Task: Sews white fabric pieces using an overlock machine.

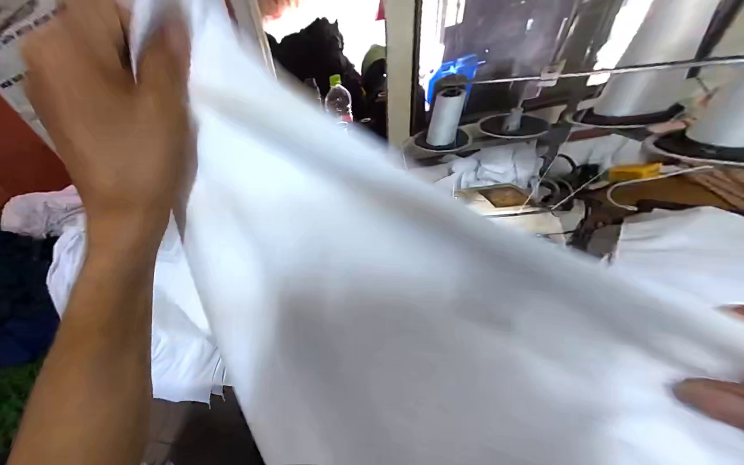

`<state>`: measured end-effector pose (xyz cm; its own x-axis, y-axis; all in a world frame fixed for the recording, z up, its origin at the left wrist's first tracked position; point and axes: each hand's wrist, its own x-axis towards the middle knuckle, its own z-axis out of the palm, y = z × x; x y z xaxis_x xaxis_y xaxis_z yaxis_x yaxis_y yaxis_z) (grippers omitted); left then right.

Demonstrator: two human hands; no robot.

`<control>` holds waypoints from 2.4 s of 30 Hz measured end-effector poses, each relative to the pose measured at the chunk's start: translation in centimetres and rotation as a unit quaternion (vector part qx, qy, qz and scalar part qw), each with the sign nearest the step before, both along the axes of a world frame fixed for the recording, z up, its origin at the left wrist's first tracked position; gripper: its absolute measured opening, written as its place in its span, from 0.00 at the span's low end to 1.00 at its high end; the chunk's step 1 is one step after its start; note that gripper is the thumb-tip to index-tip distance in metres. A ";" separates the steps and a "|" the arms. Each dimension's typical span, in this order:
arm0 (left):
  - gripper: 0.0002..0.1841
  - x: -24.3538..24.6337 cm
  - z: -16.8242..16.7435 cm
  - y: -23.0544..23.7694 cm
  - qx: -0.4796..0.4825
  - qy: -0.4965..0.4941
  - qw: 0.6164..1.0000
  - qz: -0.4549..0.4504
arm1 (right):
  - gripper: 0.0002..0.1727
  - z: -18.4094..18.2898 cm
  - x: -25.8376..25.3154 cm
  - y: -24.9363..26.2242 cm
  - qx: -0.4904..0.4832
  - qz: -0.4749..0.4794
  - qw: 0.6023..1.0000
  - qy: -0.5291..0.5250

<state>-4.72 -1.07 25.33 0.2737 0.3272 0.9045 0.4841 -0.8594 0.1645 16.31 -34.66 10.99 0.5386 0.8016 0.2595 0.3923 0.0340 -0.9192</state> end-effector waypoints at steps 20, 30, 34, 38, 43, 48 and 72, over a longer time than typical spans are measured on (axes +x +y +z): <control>0.13 2.0 -33.3 -8.8 -0.185 0.150 0.944 -0.229 | 0.11 -24.8 -2.0 12.4 0.021 0.060 0.977 0.202; 0.06 1.5 -36.1 -9.6 -0.199 0.142 0.927 -0.284 | 0.21 -22.0 -4.0 14.0 -0.062 -0.056 0.979 0.189; 0.05 0.4 -36.9 -9.3 -0.201 0.133 0.919 -0.311 | 0.14 -20.4 -5.1 15.8 -0.052 -0.133 0.982 0.125; 0.06 -1.4 -37.8 -8.2 -0.216 0.149 0.912 -0.316 | 0.11 -21.3 -0.9 13.9 0.033 -0.188 0.942 0.276; 0.05 -1.0 -39.5 -8.0 -0.263 0.111 0.900 -0.330 | 0.13 -21.5 1.2 13.8 -0.005 -0.278 0.920 0.277; 0.07 -1.8 -34.9 -8.1 -0.275 0.108 0.892 -0.343 | 0.29 -23.6 -5.6 8.4 0.031 -0.295 0.954 -0.050; 0.07 -3.4 -31.8 -7.9 -0.269 0.128 0.881 -0.368 | 0.11 -22.6 -12.0 9.4 0.089 -0.140 0.985 0.046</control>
<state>-8.13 -8.95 -6.44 0.7636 0.3372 0.5506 -0.0916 -0.7876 0.6093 4.33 -25.23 -11.61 0.7592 0.5652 0.3229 0.3254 0.1001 -0.9403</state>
